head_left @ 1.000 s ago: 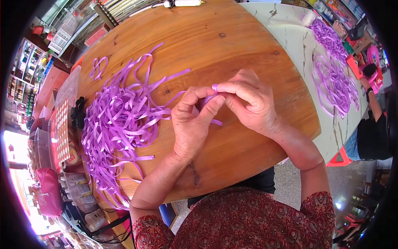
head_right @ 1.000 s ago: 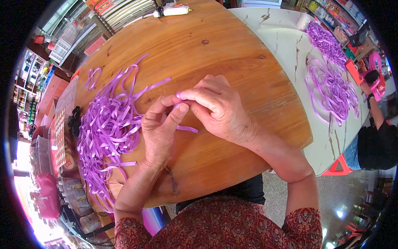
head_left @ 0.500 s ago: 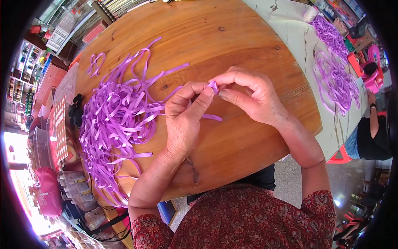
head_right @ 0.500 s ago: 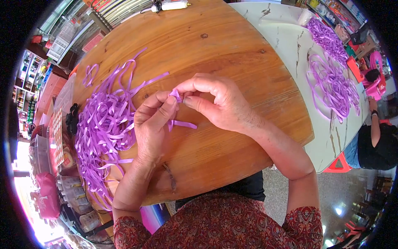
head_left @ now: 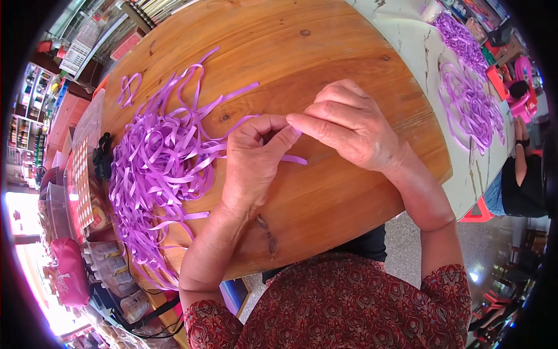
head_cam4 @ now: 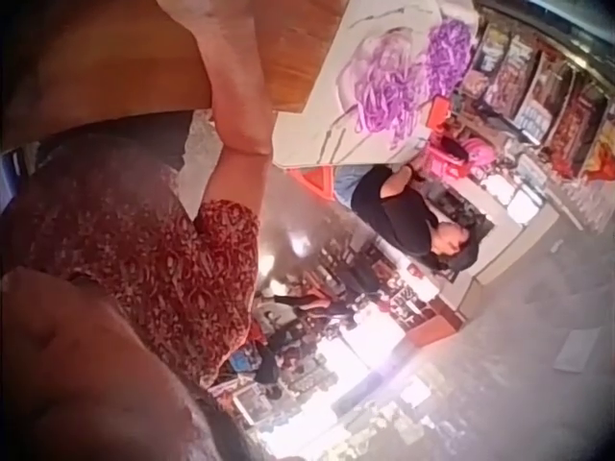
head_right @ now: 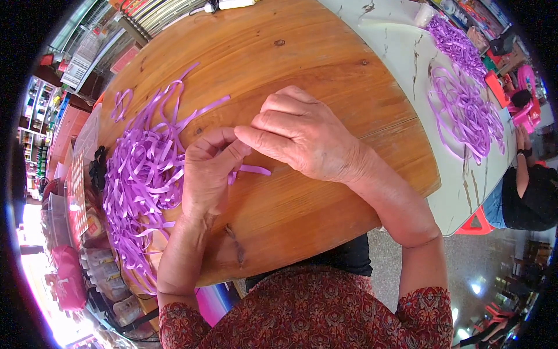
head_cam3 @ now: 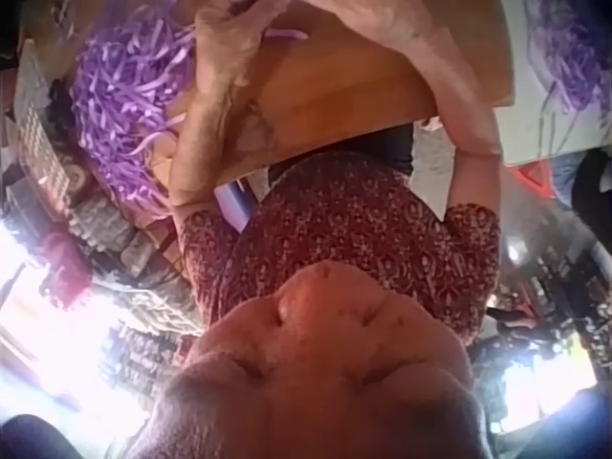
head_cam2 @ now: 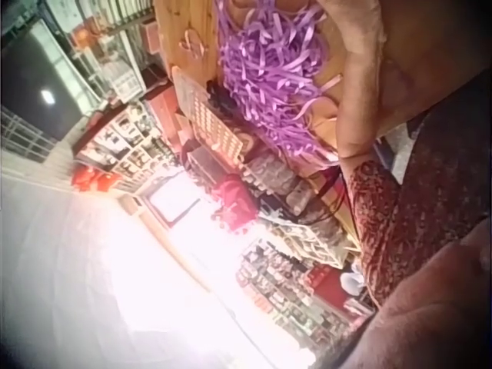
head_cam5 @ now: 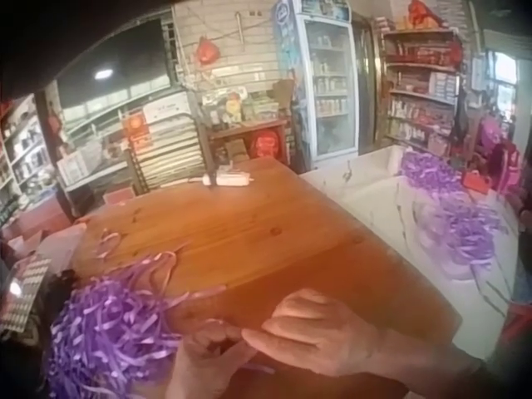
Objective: The person picks up purple ribbons one by one from a pile on a wooden table and ties a knot in each by hand. They repeat this process multiple times, setting each knotted ribbon back onto the table.
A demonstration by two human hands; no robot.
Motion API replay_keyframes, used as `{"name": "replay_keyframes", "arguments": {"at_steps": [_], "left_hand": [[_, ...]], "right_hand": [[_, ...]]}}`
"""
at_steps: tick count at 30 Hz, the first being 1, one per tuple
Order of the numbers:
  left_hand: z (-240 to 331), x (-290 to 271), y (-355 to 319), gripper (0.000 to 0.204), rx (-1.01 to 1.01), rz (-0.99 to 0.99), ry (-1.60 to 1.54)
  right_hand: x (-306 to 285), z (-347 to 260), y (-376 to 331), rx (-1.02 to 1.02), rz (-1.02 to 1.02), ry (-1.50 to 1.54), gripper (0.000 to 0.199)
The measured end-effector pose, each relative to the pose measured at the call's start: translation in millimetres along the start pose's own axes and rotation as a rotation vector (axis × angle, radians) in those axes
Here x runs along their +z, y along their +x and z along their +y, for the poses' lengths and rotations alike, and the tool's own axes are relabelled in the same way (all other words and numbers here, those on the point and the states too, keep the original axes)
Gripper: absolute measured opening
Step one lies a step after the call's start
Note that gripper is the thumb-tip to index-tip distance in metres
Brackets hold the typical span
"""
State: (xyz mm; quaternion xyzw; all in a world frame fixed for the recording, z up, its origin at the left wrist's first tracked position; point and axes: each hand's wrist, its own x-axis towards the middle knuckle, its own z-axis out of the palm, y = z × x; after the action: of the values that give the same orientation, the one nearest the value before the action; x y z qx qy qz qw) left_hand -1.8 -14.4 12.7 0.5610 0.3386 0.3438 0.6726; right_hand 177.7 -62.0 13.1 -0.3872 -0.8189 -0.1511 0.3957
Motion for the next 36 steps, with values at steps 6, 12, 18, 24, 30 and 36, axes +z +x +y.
{"name": "replay_keyframes", "arguments": {"at_steps": [6, 12, 18, 24, 30, 36], "left_hand": [[5.1, -7.4, 4.1, 0.01, -0.16, -0.173, -0.136], [3.2, -2.9, 1.4, 0.014, -0.138, -0.093, -0.202], [-3.1, 1.4, 1.3, 0.01, -0.043, 0.015, -0.174], [-4.1, 3.4, 0.0, 0.008, 0.022, -0.011, -0.102], [-4.5, 4.8, -3.1, 0.008, 0.069, -0.06, -0.267], [-7.8, 7.3, -4.3, 0.008, 0.04, -0.225, -0.642]], "right_hand": [[-4.6, 8.1, 0.4, -0.003, -0.01, 0.056, 0.034], [-6.5, 9.4, 2.4, 0.161, 0.011, 0.073, 0.03], [-4.8, 3.2, 6.0, 0.34, 0.036, 0.396, 0.021], [-2.5, -0.4, 2.4, 0.469, 0.02, 0.552, 0.007], [-2.2, -3.9, 0.7, 1.046, 0.005, 1.237, 0.009], [-8.4, -9.6, 3.2, 1.005, 0.032, 1.394, 0.01]]}}
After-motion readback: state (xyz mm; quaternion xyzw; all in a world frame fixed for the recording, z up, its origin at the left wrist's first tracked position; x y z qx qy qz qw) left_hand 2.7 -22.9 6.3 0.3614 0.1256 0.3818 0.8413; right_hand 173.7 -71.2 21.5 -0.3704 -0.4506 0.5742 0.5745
